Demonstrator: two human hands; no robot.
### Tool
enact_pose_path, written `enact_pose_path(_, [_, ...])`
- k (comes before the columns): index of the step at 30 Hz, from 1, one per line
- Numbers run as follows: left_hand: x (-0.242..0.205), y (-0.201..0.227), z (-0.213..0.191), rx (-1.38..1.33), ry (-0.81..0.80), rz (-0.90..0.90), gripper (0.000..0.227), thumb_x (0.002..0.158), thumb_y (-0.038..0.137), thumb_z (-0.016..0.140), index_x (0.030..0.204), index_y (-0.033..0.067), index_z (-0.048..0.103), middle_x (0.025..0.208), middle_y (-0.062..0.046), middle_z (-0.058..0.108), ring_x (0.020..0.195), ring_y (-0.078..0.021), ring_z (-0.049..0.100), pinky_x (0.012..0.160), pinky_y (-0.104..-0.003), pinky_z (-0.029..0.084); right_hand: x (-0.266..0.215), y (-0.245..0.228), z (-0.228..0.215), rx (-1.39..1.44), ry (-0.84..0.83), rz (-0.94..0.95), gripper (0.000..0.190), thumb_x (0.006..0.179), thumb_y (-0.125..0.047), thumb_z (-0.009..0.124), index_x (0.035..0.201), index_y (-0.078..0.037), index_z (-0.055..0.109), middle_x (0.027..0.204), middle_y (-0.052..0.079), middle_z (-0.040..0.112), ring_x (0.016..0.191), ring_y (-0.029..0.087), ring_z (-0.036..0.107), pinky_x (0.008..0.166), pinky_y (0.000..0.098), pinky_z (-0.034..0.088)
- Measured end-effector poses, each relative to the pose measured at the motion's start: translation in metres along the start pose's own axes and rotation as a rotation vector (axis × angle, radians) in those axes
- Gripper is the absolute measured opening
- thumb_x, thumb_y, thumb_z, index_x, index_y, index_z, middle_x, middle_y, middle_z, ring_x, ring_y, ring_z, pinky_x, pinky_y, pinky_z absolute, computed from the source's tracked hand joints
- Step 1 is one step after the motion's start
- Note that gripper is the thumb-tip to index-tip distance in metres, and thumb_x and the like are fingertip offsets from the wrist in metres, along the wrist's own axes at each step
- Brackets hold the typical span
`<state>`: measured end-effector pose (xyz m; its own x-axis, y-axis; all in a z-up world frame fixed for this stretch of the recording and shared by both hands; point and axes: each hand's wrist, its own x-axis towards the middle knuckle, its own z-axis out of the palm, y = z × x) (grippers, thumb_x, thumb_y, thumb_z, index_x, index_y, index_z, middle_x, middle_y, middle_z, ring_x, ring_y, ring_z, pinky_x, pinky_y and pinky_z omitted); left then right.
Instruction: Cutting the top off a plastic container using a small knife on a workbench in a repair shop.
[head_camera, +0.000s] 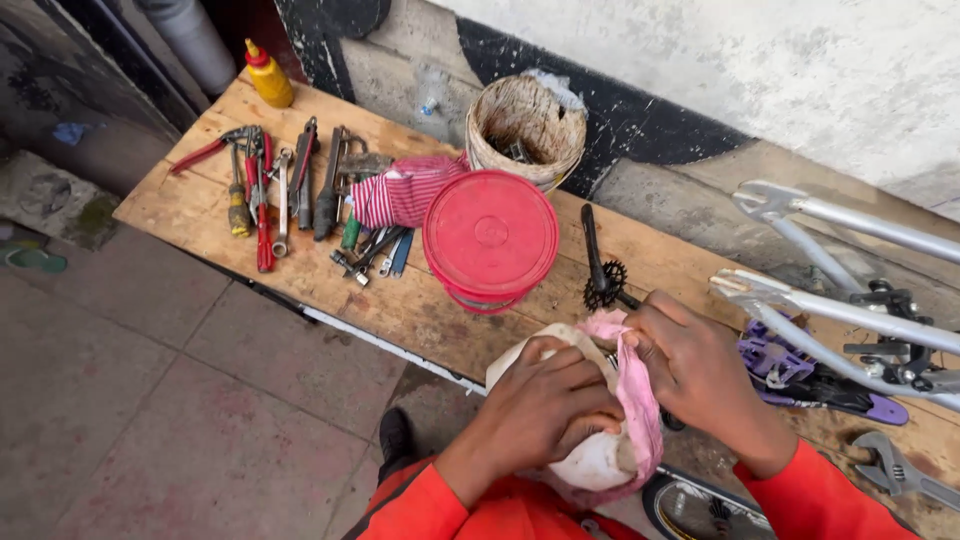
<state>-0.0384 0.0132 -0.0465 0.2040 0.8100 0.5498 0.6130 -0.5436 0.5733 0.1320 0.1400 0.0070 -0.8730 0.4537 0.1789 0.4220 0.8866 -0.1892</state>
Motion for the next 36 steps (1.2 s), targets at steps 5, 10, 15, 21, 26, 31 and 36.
enact_pose_path(5, [0.012, -0.008, 0.008, 0.179, 0.125, 0.086, 0.036, 0.102, 0.043, 0.045, 0.094, 0.0147, 0.066, 0.085, 0.000, 0.060, 0.085, -0.0246, 0.055, 0.087, -0.039, 0.039, -0.020, -0.012, 0.006, 0.427, 0.330, 0.293, 0.019, 0.097, -0.015, 0.049, 0.082, -0.006, 0.055, 0.077, 0.004, 0.050, 0.070, 0.018, 0.048, 0.068, 0.0304, 0.036])
enact_pose_path(10, [0.016, -0.008, 0.023, 0.353, 0.254, -0.025, 0.033, 0.105, 0.034, 0.045, 0.083, 0.0125, 0.056, 0.079, -0.003, 0.050, 0.076, -0.0251, 0.049, 0.086, -0.038, 0.040, -0.074, -0.023, 0.015, 0.598, 0.607, 0.640, 0.021, 0.102, -0.019, 0.049, 0.095, -0.001, 0.058, 0.079, 0.004, 0.050, 0.070, 0.014, 0.045, 0.063, 0.0269, 0.037])
enact_pose_path(15, [0.037, -0.023, 0.036, 0.605, 0.351, -0.245, 0.036, 0.105, 0.035, 0.042, 0.079, 0.0119, 0.053, 0.074, -0.006, 0.049, 0.069, -0.0266, 0.045, 0.076, -0.040, 0.039, -0.109, -0.023, 0.041, 0.815, 0.816, 0.867, 0.021, 0.101, -0.018, 0.055, 0.097, 0.002, 0.061, 0.080, 0.007, 0.059, 0.073, 0.016, 0.053, 0.069, 0.0277, 0.042])
enact_pose_path(21, [0.039, -0.032, 0.036, 0.655, 0.299, -0.196, 0.037, 0.104, 0.034, 0.050, 0.074, 0.0120, 0.053, 0.069, -0.007, 0.050, 0.066, -0.0269, 0.047, 0.072, -0.041, 0.039, -0.063, -0.029, 0.016, 0.717, 0.565, 0.953, 0.019, 0.094, -0.020, 0.059, 0.088, -0.003, 0.066, 0.061, 0.006, 0.059, 0.055, 0.015, 0.056, 0.051, 0.0275, 0.045])
enact_pose_path(26, [0.041, -0.041, 0.032, 0.634, 0.212, -0.177, 0.045, 0.102, 0.039, 0.056, 0.065, 0.0132, 0.054, 0.056, -0.006, 0.051, 0.052, -0.0260, 0.049, 0.068, -0.039, 0.037, -0.013, -0.026, 0.001, 0.230, -0.051, 0.885, 0.017, 0.085, -0.033, 0.065, 0.091, -0.017, 0.064, 0.078, -0.002, 0.074, 0.057, 0.020, 0.060, 0.056, 0.0383, 0.043])
enact_pose_path(31, [0.042, -0.054, 0.017, 0.467, 0.059, -0.135, 0.046, 0.101, 0.044, 0.053, 0.068, 0.0112, 0.058, 0.055, -0.006, 0.059, 0.048, -0.0291, 0.055, 0.073, -0.041, 0.040, 0.011, -0.041, -0.008, 0.173, -0.118, 1.096, 0.019, 0.084, -0.031, 0.061, 0.075, -0.014, 0.058, 0.056, 0.000, 0.060, 0.051, 0.020, 0.057, 0.055, 0.0372, 0.039])
enact_pose_path(36, [0.050, -0.060, -0.025, -0.014, -0.128, -0.093, 0.045, 0.094, 0.043, 0.051, 0.084, 0.0027, 0.068, 0.065, -0.020, 0.068, 0.062, -0.0405, 0.068, 0.078, -0.043, 0.043, 0.016, -0.026, -0.003, 0.263, -0.119, 1.163, 0.025, 0.076, -0.028, 0.069, 0.069, -0.004, 0.068, 0.057, 0.018, 0.065, 0.067, 0.040, 0.065, 0.067, 0.0446, 0.047])
